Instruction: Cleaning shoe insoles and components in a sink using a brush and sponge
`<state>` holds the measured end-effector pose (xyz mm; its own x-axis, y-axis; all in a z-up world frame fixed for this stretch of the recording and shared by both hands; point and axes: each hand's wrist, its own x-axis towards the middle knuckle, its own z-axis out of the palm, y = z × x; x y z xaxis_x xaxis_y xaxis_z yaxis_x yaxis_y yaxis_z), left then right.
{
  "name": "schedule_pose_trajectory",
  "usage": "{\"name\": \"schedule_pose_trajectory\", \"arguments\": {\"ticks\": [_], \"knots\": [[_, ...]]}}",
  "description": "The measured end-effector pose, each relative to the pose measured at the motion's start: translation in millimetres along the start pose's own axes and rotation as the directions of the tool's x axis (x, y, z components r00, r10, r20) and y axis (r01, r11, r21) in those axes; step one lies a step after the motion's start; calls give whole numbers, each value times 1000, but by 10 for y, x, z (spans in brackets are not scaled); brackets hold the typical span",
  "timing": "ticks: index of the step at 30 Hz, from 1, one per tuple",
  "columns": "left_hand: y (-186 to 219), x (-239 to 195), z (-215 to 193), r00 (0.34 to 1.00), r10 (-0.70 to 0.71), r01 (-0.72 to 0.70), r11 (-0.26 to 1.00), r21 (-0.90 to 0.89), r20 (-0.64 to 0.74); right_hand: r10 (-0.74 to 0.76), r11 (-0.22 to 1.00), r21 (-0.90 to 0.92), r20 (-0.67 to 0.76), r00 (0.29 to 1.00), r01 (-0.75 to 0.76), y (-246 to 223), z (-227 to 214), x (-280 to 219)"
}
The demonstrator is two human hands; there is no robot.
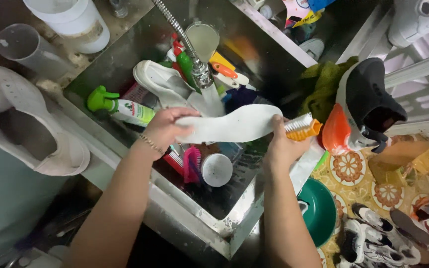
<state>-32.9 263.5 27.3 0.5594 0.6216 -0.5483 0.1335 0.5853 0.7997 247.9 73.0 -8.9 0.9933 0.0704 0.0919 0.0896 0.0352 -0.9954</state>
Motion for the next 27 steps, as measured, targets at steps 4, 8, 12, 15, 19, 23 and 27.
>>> {"name": "schedule_pose_trajectory", "arguments": {"ticks": [4, 8, 12, 15, 19, 23, 27], "knots": [[-186, -170, -136, 982, 61, -80, 991, 103, 180, 72, 996, 44, 66, 995, -75, -75, 140, -112], [-332, -120, -13, 951, 31, -79, 986, 144, 309, 206, 973, 52, 258, 944, -227, -145, 238, -207], [-26, -36, 327, 944, 42, -221, 819, 529, 328, 280, 959, -59, 353, 893, -277, -349, 368, -236], [-120, 301, 751, 975, 151, -219, 776, 591, 163, 301, 952, -75, 411, 860, -297, 41, 448, -94], [-631, 934, 832, 957, 278, -271, 752, 601, 84, 177, 981, -157, 454, 873, -117, 56, 375, 67], [-634, 1028, 780, 941, 336, -288, 760, 582, 27, -122, 926, -198, 648, 751, 321, -382, 338, -37], [-388, 800, 967, 951, 308, -252, 767, 591, 6, -268, 699, -241, 785, 558, 674, -426, 416, -97]]}}
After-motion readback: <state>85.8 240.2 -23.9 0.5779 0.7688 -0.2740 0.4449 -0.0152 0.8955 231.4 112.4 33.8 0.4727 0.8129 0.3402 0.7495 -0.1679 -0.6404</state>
